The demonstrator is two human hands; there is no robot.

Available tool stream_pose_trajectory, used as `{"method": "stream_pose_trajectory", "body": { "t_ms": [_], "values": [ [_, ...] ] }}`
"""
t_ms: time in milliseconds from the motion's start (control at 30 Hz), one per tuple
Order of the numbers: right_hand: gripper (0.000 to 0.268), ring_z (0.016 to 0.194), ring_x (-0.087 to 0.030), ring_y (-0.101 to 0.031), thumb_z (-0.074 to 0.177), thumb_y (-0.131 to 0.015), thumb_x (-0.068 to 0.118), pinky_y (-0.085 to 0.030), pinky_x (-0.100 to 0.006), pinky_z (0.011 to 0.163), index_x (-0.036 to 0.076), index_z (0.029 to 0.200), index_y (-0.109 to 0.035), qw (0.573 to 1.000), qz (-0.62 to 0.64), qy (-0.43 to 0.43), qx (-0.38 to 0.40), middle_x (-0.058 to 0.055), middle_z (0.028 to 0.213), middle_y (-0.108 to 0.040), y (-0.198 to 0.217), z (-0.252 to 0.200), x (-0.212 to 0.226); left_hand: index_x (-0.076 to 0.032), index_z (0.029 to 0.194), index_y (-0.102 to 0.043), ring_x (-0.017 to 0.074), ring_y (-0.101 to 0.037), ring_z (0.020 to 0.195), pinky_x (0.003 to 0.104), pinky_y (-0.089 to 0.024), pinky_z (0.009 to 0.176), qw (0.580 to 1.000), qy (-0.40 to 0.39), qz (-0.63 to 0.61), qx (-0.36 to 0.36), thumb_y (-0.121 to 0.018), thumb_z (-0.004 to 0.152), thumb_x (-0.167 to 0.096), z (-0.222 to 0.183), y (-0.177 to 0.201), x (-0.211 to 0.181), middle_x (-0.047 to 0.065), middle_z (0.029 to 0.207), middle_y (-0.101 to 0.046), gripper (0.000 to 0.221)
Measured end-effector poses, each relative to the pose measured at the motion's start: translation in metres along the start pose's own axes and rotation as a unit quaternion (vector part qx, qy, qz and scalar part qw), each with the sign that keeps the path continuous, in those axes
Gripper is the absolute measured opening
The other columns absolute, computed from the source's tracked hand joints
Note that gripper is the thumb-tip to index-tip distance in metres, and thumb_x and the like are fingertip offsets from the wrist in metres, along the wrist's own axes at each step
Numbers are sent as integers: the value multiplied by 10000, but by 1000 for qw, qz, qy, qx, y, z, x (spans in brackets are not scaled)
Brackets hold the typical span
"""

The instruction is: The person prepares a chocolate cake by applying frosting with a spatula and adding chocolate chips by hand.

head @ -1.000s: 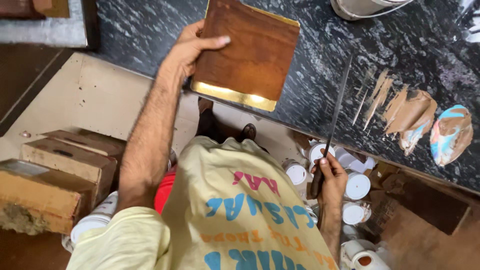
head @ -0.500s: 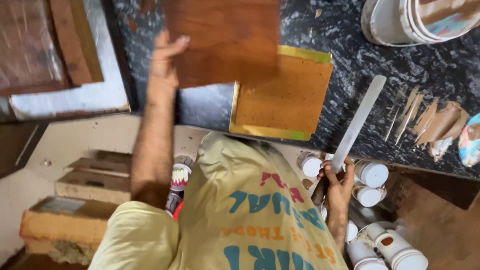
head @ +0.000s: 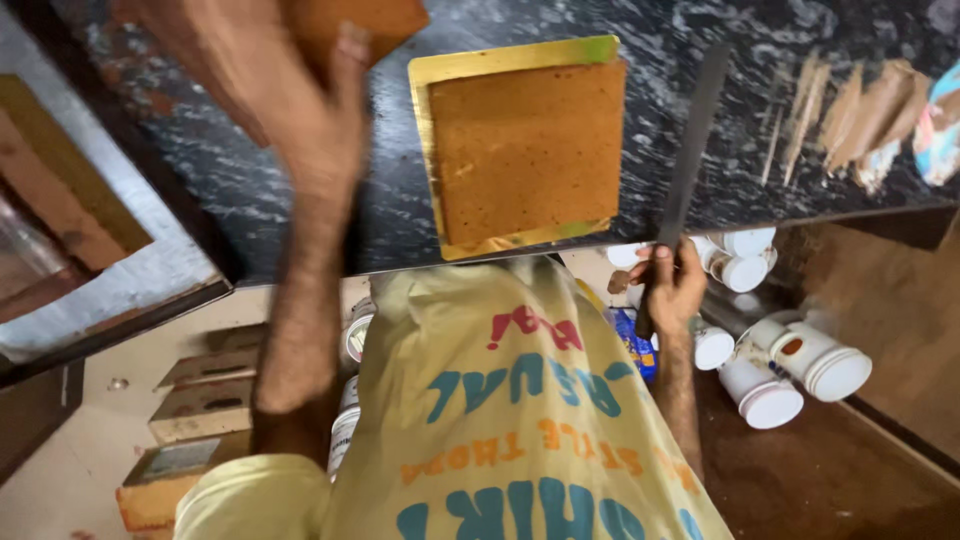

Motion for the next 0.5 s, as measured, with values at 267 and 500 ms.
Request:
{"method": "stream_pose_trajectory", "body": {
  "t_ms": [267, 500],
  "values": [
    [477, 574, -68, -491, 1116, -472, 136, -443, -246, 529, 129, 1593, -453, 996, 25, -21, -83, -46, 945, -643, 57, 4, -13, -89, 1681, -267, 386, -7, 1578, 723, 18, 1201, 916, -210, 58, 336, -457, 995, -801, -71, -55, -197, 123, 1738, -96, 1007],
    [408, 1119, -280, -641, 1179, -513, 120, -540, -442, 956, 87, 1585, -476, 939, -236, 187, -168, -196, 1379, -660, 224, 44, -65, -51, 1676, -351, 370, -40, 1614, 705, 10, 1236, 922, -184, 78, 331, -361, 961, -854, -86, -66, -211, 76, 1776, -147, 1076]
  ]
}}
Point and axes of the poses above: each hand's wrist, its own z-axis towards the middle knuckle, its own y-axis out of the back of the hand, x = y × z, the point moved 2 cm from there along z, towards the middle knuckle
